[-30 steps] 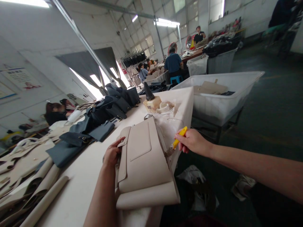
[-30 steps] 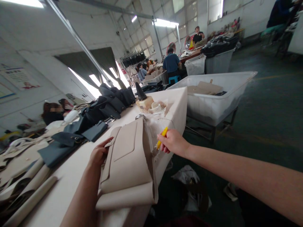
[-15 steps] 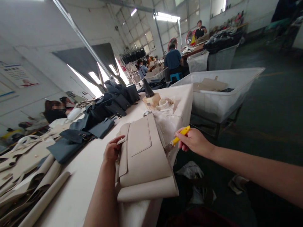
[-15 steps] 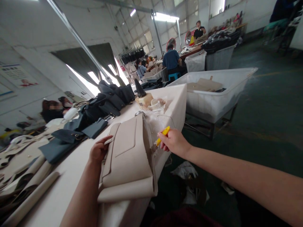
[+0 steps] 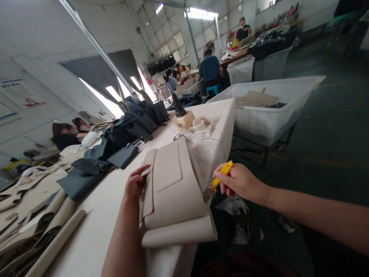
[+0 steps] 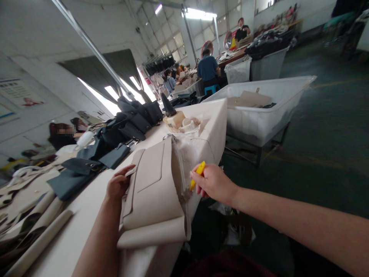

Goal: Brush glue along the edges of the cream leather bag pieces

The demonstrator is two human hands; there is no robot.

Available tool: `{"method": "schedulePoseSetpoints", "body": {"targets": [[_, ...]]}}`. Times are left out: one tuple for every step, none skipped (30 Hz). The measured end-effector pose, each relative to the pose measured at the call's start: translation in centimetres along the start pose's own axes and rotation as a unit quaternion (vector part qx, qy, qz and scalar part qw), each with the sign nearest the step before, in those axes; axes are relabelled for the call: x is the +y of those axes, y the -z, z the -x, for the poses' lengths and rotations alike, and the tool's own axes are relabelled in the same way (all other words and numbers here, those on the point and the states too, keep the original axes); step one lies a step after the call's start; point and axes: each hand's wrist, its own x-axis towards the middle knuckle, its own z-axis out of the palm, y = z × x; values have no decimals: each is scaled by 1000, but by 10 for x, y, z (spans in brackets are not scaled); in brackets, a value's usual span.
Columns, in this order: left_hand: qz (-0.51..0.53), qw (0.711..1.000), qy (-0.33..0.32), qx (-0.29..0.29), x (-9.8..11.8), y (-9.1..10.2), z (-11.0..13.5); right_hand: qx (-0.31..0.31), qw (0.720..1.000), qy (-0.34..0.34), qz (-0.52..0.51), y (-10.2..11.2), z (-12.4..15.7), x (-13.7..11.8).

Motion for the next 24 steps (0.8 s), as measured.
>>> {"method": "schedulePoseSetpoints", "body": {"targets": [[-1,1000,-5,1,0,0,0,17,1000,12,17,1,-14,-2],[-2,1000,-8,1,1,-1,0,35,999,23,33,2,-30,-4],[-2,1000,-9,-1,1,-1,1,52,997,31,45,3,-48,-7],[-3,1000,-7,-4,2,-2,2,66,996,36,51,3,-67,-9],[-5,1000,-3,-7,2,-2,2,77,995,38,53,3,-84,-10],[-7,1000,0,-10,3,-2,3,85,994,37,54,3,-100,-12],[-9,1000,2,-12,3,-2,4,91,994,34,55,3,-113,-13],[-11,1000,2,-14,3,-2,4,94,993,30,57,3,-122,-14],[-12,1000,2,-17,3,-2,4,94,994,24,59,2,-125,-14],[-13,1000,0,-19,2,-1,4,89,994,17,60,2,-124,-14],[-13,1000,-1,-23,1,0,4,80,995,9,60,2,-118,-14],[-14,1000,-1,-26,1,1,3,68,996,2,59,1,-106,-13],[-14,999,0,-30,0,2,3,54,997,-4,58,1,-91,-13],[-14,999,1,-34,0,3,3,38,998,-9,54,1,-74,-13],[-13,999,2,-42,0,4,3,23,998,-15,49,2,-55,-13],[-15,998,4,-54,1,5,4,10,999,-20,41,3,-36,-13],[-23,997,7,-69,3,6,5,-1,999,-29,23,6,-19,-13],[-38,996,11,-85,6,6,5,1,999,-38,4,9,-4,-13],[-62,992,16,-104,11,7,6,11,999,-45,-14,13,8,-13],[-94,988,23,-124,16,7,6,29,998,-49,-29,19,17,-12],[-135,980,29,-141,24,6,6,54,997,-48,-40,25,23,-12],[-188,969,35,-154,32,5,4,79,995,-43,-48,31,27,-10],[-252,953,38,-164,40,3,1,103,993,-37,-53,38,28,-8],[-325,929,39,-172,50,1,-2,122,990,-31,-60,44,28,-6]]}}
